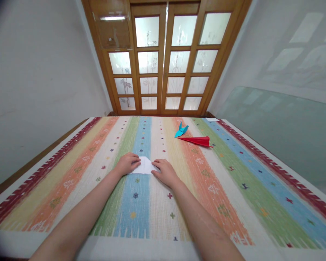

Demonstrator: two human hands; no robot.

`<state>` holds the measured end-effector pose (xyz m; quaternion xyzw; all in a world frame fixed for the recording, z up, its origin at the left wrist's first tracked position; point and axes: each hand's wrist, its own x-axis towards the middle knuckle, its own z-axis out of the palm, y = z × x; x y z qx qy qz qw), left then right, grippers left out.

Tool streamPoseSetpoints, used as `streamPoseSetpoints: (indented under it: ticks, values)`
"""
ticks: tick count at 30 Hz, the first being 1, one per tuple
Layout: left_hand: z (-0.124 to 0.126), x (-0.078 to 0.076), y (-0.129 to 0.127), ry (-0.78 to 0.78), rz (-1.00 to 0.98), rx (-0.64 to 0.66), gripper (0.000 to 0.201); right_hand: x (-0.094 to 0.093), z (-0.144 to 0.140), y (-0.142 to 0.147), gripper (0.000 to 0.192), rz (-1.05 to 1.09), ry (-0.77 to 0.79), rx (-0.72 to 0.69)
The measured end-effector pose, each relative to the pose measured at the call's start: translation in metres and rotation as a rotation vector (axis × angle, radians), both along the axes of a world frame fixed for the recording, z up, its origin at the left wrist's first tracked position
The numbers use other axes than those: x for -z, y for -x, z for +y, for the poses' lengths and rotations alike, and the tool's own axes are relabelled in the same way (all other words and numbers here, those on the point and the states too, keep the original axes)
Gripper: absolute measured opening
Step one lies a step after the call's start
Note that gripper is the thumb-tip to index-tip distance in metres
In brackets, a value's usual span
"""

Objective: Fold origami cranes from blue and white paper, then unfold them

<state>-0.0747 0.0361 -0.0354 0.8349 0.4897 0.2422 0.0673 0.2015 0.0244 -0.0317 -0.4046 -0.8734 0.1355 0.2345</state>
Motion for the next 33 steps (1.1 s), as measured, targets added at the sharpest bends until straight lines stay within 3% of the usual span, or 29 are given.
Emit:
streamPoseSetpoints:
  ticks: [11,20,27,33]
  values:
    - [-0.011,0.0,0.01,0.027,0.048,0.004,0.031,-0.013,-0.021,0.005,0.037,-0.116,-0.05,0.179]
    - [-0.023,-0.02,-0.008,-0.006,0.124,0.12,0.033,-0.021,-0.034,0.018,0.041,-0.204,-0.034,0.31]
    - [-0.029,-0.023,-0.022,0.017,0.182,0.175,0.029,-0.02,-0.034,0.02,0.043,-0.19,-0.017,0.307]
    - [-0.033,-0.026,-0.024,0.03,0.168,0.162,0.027,-0.019,-0.032,0.017,0.045,-0.115,-0.009,0.215]
